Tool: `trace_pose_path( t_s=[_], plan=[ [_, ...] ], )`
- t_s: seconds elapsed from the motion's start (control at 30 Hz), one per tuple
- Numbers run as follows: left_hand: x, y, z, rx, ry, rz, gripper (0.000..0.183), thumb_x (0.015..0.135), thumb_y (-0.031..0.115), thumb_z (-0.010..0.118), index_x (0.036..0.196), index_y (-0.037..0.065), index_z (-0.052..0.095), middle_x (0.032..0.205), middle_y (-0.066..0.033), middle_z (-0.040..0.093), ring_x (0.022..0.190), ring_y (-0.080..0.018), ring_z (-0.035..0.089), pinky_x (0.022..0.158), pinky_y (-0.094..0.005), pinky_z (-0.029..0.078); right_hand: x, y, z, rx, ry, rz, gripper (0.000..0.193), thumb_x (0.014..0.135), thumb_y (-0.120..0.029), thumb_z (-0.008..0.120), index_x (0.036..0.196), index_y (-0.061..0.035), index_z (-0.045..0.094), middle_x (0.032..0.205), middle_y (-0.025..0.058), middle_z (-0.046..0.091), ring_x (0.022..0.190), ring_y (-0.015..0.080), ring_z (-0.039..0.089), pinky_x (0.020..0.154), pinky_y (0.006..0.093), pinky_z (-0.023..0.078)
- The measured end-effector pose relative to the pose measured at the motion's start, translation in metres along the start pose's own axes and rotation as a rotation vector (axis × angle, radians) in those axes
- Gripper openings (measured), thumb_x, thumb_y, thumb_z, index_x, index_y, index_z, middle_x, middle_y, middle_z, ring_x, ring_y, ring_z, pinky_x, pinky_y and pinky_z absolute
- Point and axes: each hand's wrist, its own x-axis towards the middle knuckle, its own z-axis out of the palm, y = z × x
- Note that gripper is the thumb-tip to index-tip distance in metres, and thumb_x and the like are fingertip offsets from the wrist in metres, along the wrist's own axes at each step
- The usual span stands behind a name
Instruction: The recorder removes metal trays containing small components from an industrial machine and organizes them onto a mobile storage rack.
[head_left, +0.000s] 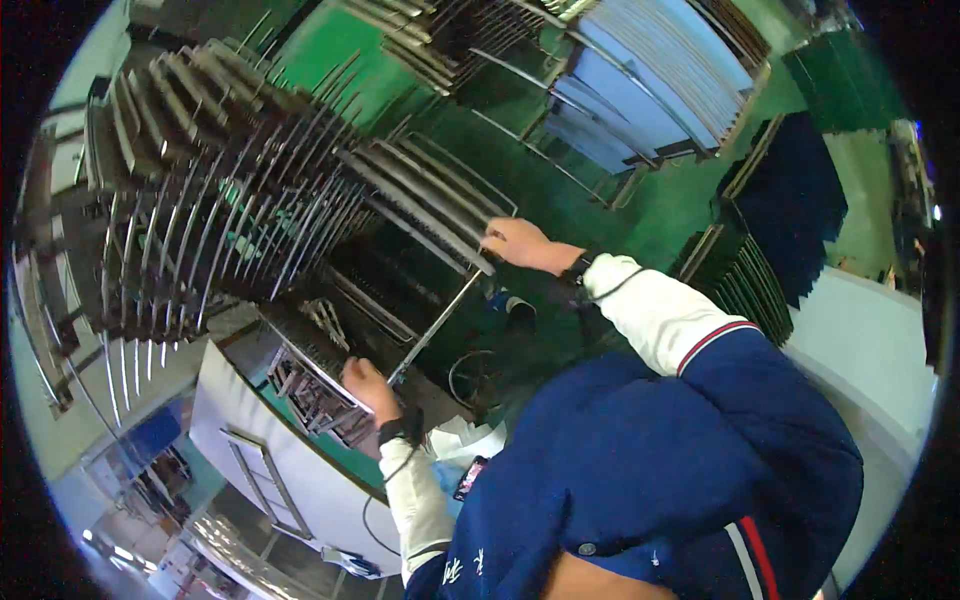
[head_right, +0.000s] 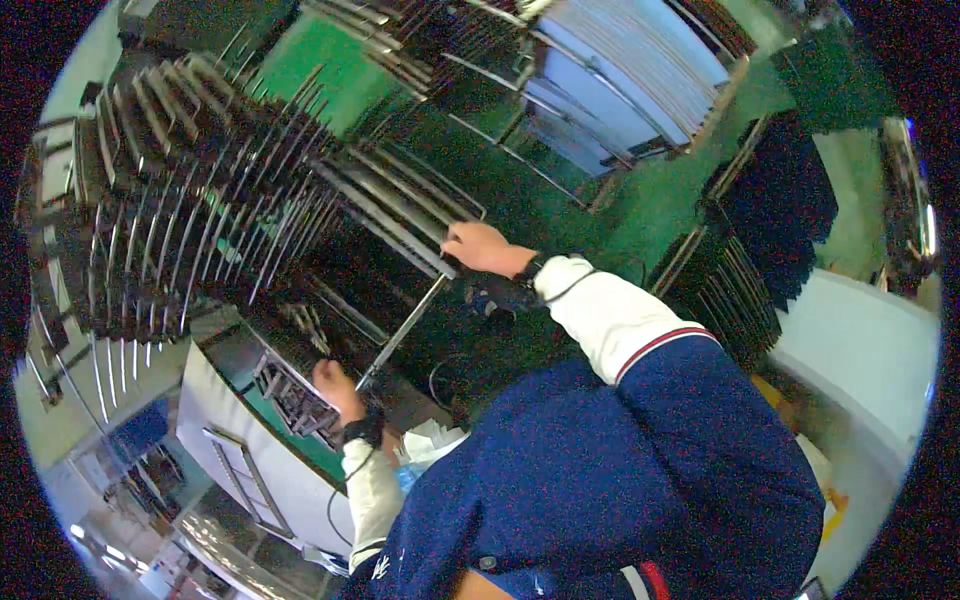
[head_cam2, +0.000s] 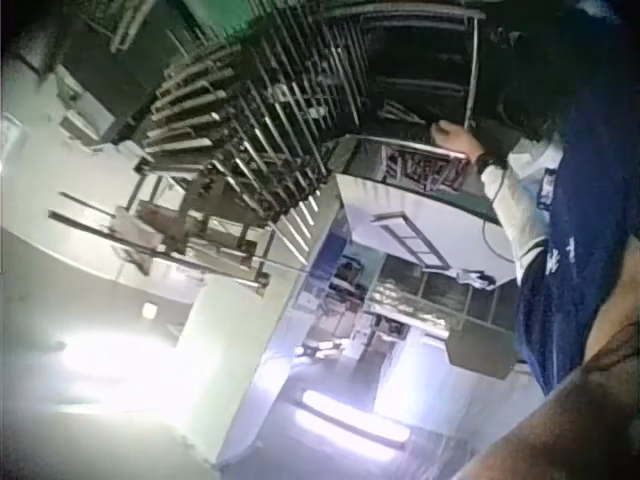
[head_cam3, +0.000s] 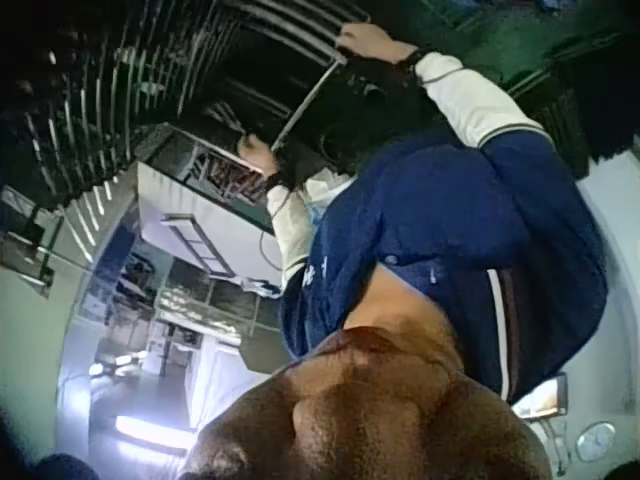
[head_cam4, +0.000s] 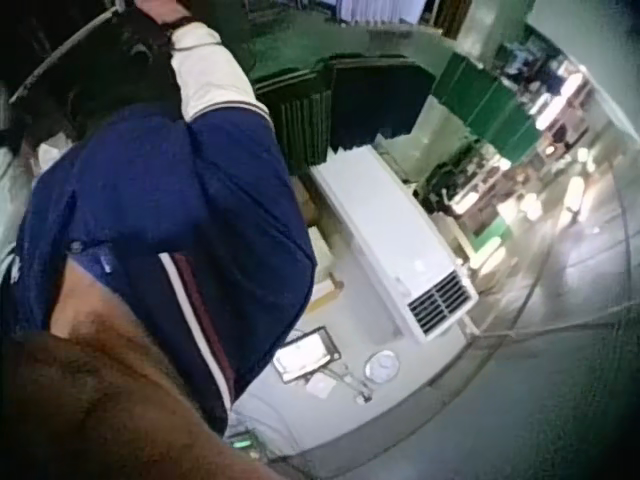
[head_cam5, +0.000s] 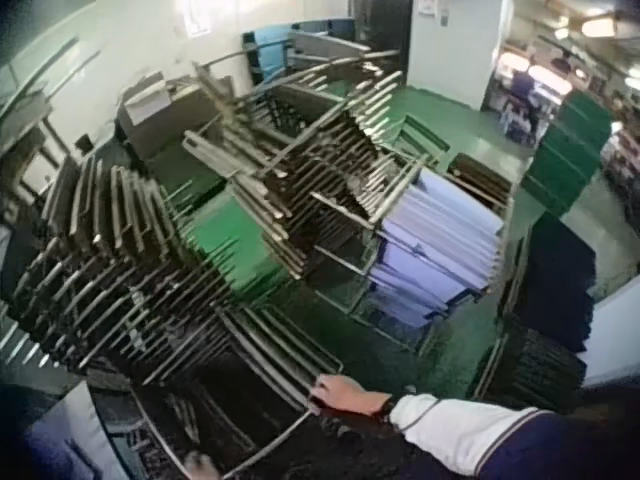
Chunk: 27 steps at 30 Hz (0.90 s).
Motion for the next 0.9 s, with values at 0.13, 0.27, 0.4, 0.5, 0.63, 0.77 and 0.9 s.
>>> trace_pose_path(
  t_s=[0.13, 0.27, 0.4, 0.5, 0.63, 0.77, 0.9],
  plan=[
    [-0.072, 0.048, 0.065, -0.230, -0.484, -0.033, 0.016, 0.078, 0.009, 0.053, 0.088, -0.003, 0.056, 0.073, -0.0101, 0.058, 0.063, -0.0162, 0.052, 0.058, -0.0261, 0.042, -0.074, 0.090, -0.047, -0.130, -0.017, -0.068, 0.033, 0.075, -0.036, 0.051, 0.071, -0.0039, 0.057, 0.073, 0.0177, 0.057, 0.073, 0.0348, 0.055, 0.065, 0.0424, 0.043],
    [-0.143, 0.162, 0.122, -0.356, -1.026, -0.267, 0.015, 0.081, 0.011, 0.052, 0.088, -0.001, 0.057, 0.073, -0.0050, 0.059, 0.062, -0.0099, 0.053, 0.056, -0.0224, 0.042, -0.163, 0.194, -0.129, -0.212, -0.074, 0.269, 0.036, 0.074, -0.034, 0.050, 0.076, 0.0000, 0.060, 0.079, 0.0204, 0.059, 0.077, 0.0378, 0.055, 0.067, 0.0441, 0.043],
    [-0.187, 0.218, 0.186, -0.250, -1.420, -0.347, 0.019, 0.083, 0.015, 0.053, 0.094, -0.001, 0.056, 0.076, -0.0061, 0.059, 0.061, -0.0088, 0.053, 0.053, -0.0199, 0.042, -0.271, 0.282, -0.198, -0.248, 0.221, 0.611, 0.034, 0.072, -0.029, 0.050, 0.071, 0.0036, 0.060, 0.076, 0.0231, 0.057, 0.074, 0.0396, 0.055, 0.065, 0.0456, 0.043],
    [-0.197, 0.261, 0.213, -0.135, -1.520, -0.255, 0.019, 0.083, 0.015, 0.054, 0.094, -0.001, 0.055, 0.075, -0.0049, 0.058, 0.060, -0.0081, 0.052, 0.052, -0.0186, 0.040, -0.344, 0.305, -0.227, -0.151, 0.373, 0.684, 0.031, 0.073, -0.027, 0.050, 0.067, 0.0032, 0.058, 0.068, 0.0223, 0.055, 0.067, 0.0370, 0.054, 0.061, 0.0451, 0.041],
    [-0.181, 0.291, 0.253, -0.137, -1.598, -0.163, 0.020, 0.083, 0.016, 0.054, 0.094, 0.000, 0.056, 0.075, -0.0044, 0.058, 0.060, -0.0079, 0.052, 0.053, -0.0195, 0.041, -0.419, 0.318, -0.216, -0.062, 0.616, 0.709, 0.026, 0.071, -0.023, 0.052, 0.060, 0.0006, 0.057, 0.058, 0.0177, 0.054, 0.054, 0.0317, 0.053, 0.054, 0.0419, 0.041],
    [-0.175, 0.334, 0.282, -0.034, -1.606, 0.032, 0.020, 0.082, 0.018, 0.054, 0.092, 0.001, 0.057, 0.073, -0.0037, 0.058, 0.059, -0.0084, 0.052, 0.052, -0.0206, 0.041, -0.460, 0.305, -0.173, 0.541, 0.679, 1.014, 0.020, 0.075, -0.019, 0.052, 0.066, -0.0019, 0.056, 0.053, 0.0082, 0.053, 0.044, 0.0193, 0.051, 0.041, 0.0330, 0.040],
    [-0.181, 0.369, 0.315, 0.058, -1.688, 0.258, 0.021, 0.078, 0.018, 0.056, 0.087, -0.001, 0.059, 0.072, -0.0056, 0.060, 0.060, -0.0108, 0.055, 0.053, -0.0222, 0.043, -0.464, 0.290, -0.127, 0.798, 0.691, 1.060, 0.021, 0.077, -0.022, 0.053, 0.073, -0.0024, 0.057, 0.061, 0.0072, 0.058, 0.047, 0.0162, 0.054, 0.042, 0.0283, 0.045]
  ],
)
